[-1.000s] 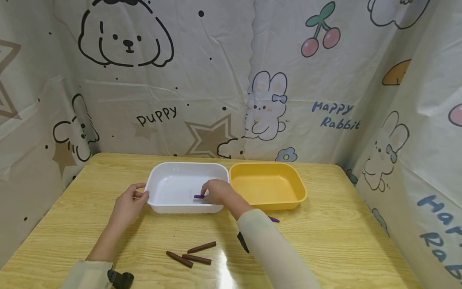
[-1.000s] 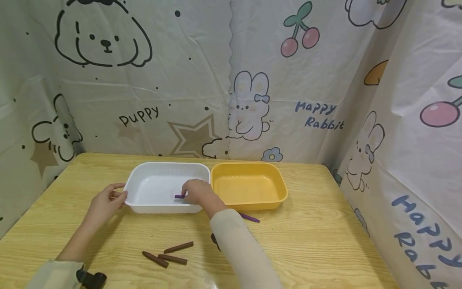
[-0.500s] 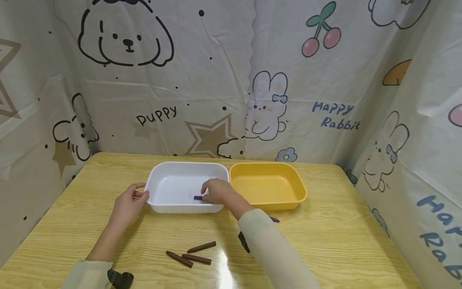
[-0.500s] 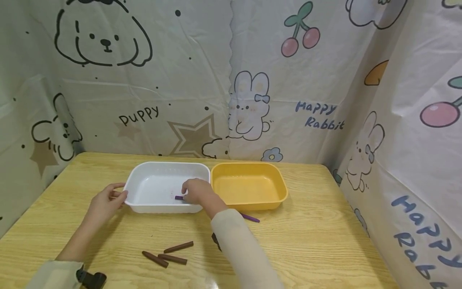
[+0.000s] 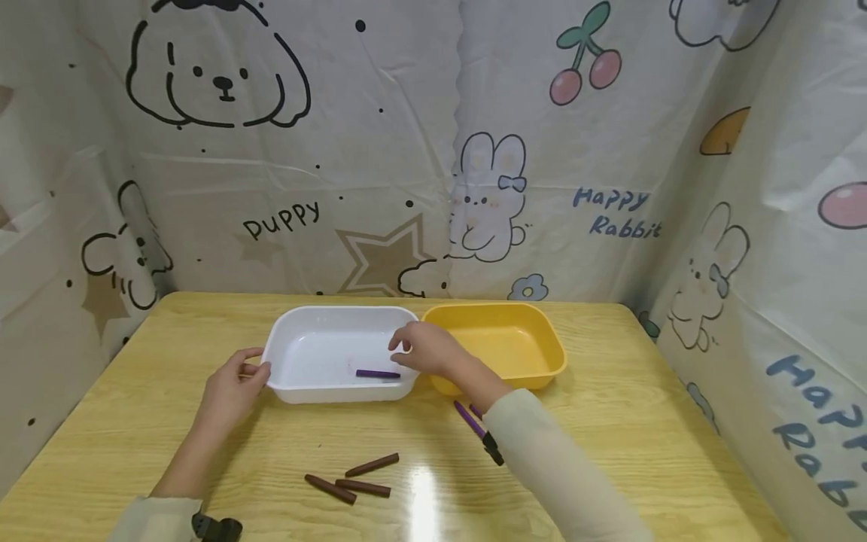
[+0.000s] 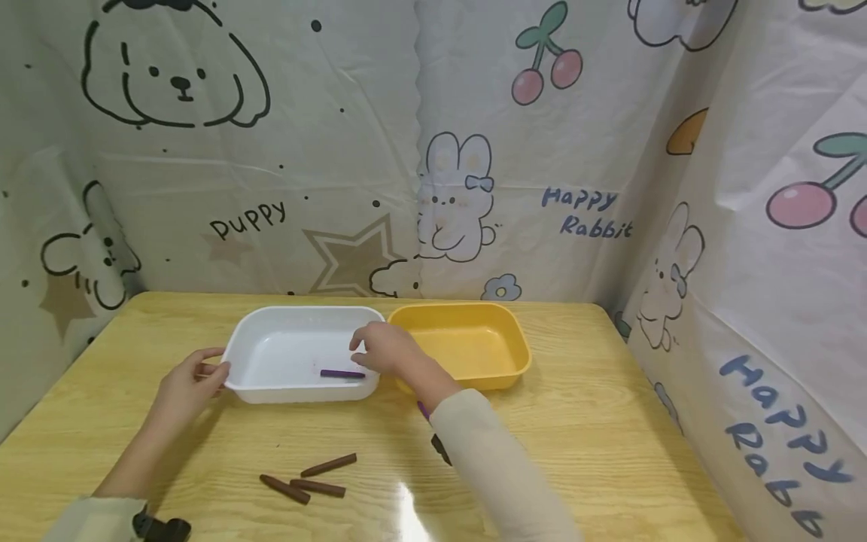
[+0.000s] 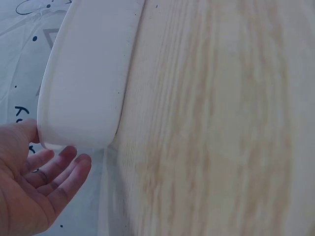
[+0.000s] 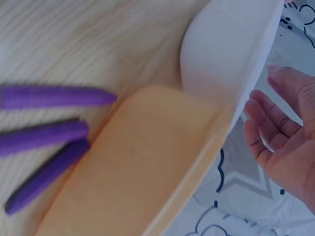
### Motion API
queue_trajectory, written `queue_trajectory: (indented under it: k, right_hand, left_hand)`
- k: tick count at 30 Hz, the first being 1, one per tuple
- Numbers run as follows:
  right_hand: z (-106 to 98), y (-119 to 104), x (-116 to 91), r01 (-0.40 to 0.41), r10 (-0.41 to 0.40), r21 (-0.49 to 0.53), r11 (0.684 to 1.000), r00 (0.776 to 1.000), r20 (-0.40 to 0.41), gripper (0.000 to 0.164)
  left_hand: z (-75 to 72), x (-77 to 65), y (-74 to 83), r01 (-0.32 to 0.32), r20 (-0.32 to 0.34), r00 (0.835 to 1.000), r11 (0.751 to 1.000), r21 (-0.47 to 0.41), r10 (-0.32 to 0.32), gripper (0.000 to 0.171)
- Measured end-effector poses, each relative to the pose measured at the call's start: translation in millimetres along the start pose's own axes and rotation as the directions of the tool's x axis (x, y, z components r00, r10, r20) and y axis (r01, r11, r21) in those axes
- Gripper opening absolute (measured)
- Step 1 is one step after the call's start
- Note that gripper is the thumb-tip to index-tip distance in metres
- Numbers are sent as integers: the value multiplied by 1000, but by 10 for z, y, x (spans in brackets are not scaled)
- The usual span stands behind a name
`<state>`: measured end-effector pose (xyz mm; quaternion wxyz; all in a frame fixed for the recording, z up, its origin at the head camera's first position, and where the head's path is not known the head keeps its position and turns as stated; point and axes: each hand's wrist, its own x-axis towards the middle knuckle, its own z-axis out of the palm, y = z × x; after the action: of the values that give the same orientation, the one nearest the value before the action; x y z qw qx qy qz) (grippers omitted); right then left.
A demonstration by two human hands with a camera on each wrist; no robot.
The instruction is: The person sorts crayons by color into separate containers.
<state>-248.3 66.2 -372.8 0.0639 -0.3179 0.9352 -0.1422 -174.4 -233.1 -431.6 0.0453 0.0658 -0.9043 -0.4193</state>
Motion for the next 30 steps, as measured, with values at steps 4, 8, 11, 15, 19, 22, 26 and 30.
queue_trajectory:
  k: [4, 8, 11, 15, 19, 22, 26, 30]
  right_hand:
    - [-90, 69, -162, 4, -3, 40, 999, 999, -35, 19]
    - [-111, 169, -329, 6, -3, 39, 999, 998, -66, 18]
    - [-121, 244, -464, 4, -1, 39, 999, 996, -88, 17]
    - [-136, 340, -647, -32, 36, 48, 998, 995, -94, 17]
    - [-112, 458, -798, -36, 40, 39, 999, 994, -104, 16]
    - [-68, 546, -932, -31, 37, 46, 998, 992, -122, 14]
    - [6, 645, -1144, -31, 41, 51, 998, 977, -207, 11]
    - [35, 691, -1328, -20, 39, 63, 998, 950, -309, 9]
  left_hand:
    - [11, 6, 5, 1, 4, 1000, 1000, 4, -1, 50]
    - [9, 1, 14, 3, 11, 1000, 1000, 5, -3, 50]
    - [7, 3, 0, -3, 6, 1000, 1000, 9, 2, 51]
    - [1, 5, -22, -14, 3, 1000, 1000, 10, 14, 53]
    - [-18, 2, -29, -20, -9, 1000, 1000, 15, 20, 52]
    - [-20, -2, -29, -21, -20, 1000, 1000, 19, 21, 50]
    - [-9, -12, -22, -20, -18, 1000, 1000, 21, 20, 49]
    - [1, -9, -1, -23, -13, 1000, 999, 26, 23, 49]
